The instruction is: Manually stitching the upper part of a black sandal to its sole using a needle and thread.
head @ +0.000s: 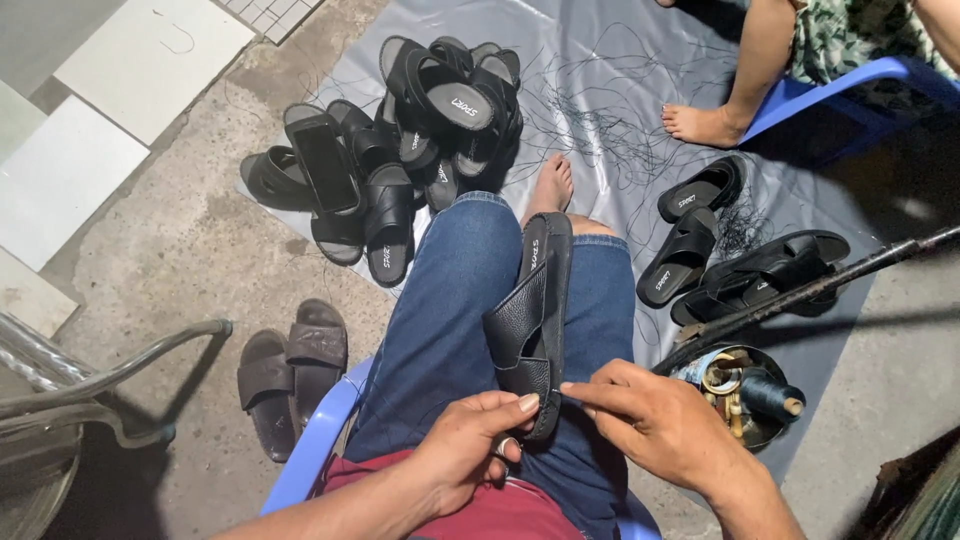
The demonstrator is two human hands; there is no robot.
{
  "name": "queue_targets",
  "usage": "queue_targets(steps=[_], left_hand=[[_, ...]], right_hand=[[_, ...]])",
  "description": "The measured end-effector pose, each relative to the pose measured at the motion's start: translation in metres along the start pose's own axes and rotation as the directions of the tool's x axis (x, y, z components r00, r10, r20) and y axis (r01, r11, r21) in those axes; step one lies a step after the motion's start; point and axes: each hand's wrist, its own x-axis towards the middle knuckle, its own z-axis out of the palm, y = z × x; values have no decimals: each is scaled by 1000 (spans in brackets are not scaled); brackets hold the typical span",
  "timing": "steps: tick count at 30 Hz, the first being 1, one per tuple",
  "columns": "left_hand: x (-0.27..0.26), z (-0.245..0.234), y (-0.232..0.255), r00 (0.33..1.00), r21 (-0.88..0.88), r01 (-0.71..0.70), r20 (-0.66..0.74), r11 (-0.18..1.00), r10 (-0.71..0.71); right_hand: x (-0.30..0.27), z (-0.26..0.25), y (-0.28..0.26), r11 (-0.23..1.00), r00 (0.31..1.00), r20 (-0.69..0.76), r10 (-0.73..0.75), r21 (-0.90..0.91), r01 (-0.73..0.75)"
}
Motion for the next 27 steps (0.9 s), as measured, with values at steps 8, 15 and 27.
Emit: queue_targets(steps=[8,15,27], left_hand=[[2,-3,-4,1000,44,2,-11,999,-2],[4,-4,-5,1000,41,-15,-3,999,15],[2,-2,-3,999,1,-36,0,999,36]], right_hand=[[3,-1,-5,987,996,46,74,-149,-67],[7,-6,-8,979,985,128,116,-181,-92],[8,-2,-14,951,977,125,175,-277,-135]])
